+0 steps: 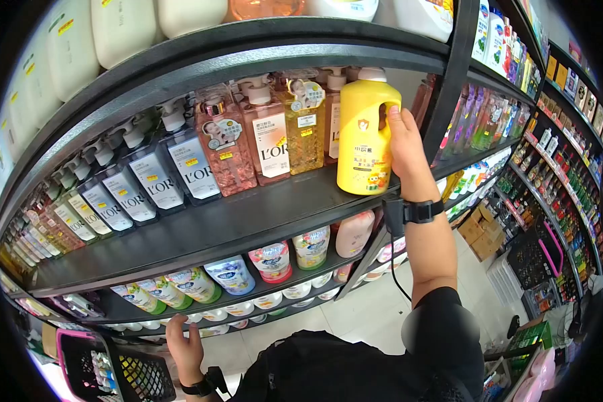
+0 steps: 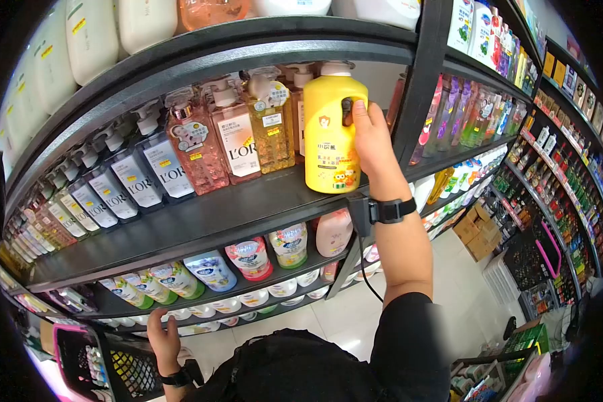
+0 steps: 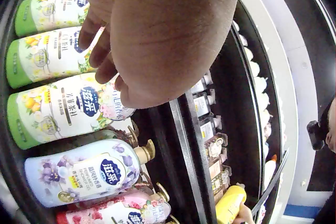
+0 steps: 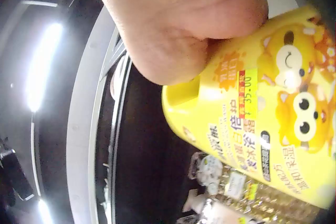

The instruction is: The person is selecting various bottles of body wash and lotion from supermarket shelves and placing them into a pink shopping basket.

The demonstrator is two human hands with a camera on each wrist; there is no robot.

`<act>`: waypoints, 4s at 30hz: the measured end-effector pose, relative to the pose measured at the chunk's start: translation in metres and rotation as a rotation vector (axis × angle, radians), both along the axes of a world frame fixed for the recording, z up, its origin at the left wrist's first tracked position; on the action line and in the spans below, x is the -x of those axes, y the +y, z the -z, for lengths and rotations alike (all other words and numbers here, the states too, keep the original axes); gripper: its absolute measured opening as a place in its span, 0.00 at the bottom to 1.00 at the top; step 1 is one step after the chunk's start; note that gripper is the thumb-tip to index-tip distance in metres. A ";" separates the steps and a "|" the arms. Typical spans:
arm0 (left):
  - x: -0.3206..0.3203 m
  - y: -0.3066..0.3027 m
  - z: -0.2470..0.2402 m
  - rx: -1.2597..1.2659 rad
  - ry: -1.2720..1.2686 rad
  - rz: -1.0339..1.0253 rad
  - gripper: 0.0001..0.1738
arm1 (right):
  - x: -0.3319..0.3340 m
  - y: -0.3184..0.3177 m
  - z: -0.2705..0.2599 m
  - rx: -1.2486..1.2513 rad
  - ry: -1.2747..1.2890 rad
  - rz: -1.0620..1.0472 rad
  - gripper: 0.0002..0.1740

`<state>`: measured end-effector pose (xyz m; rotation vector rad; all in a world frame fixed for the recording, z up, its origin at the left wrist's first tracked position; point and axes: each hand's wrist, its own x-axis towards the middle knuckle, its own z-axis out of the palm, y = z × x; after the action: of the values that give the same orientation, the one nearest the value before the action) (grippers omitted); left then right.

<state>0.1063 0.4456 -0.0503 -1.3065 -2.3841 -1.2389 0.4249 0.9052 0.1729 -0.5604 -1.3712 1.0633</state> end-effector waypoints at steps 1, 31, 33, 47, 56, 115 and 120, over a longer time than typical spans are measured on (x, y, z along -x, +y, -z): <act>0.000 -0.002 -0.001 0.003 -0.002 -0.003 0.14 | 0.002 -0.010 -0.008 0.098 0.020 -0.002 0.19; -0.022 -0.096 -0.036 -0.515 -0.940 0.403 0.57 | 0.225 -0.352 0.141 0.216 -0.404 -1.411 0.30; -0.010 -0.131 -0.026 -0.527 -0.845 0.297 0.56 | 0.252 -0.381 0.138 0.224 -0.448 -1.461 0.35; 0.071 -0.391 -0.045 -0.211 -0.397 -0.125 0.52 | 0.450 -0.614 0.018 -0.946 -1.069 -1.654 0.22; 0.150 -0.470 -0.058 -0.364 -0.382 -0.263 0.55 | 0.528 -0.718 0.003 -1.264 -0.701 -1.412 0.20; 0.209 -0.501 0.064 0.232 -0.204 -1.079 0.17 | 0.790 -0.792 0.458 -0.791 -1.714 -1.129 0.18; 0.205 -0.506 0.073 0.203 -0.145 -1.032 0.13 | 0.790 -0.790 0.377 -0.765 -1.564 -1.149 0.16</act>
<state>-0.0985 -0.0600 -0.1229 0.1041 -2.6843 -0.7706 -0.3653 0.1156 -0.2044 0.2050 -3.5176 0.6530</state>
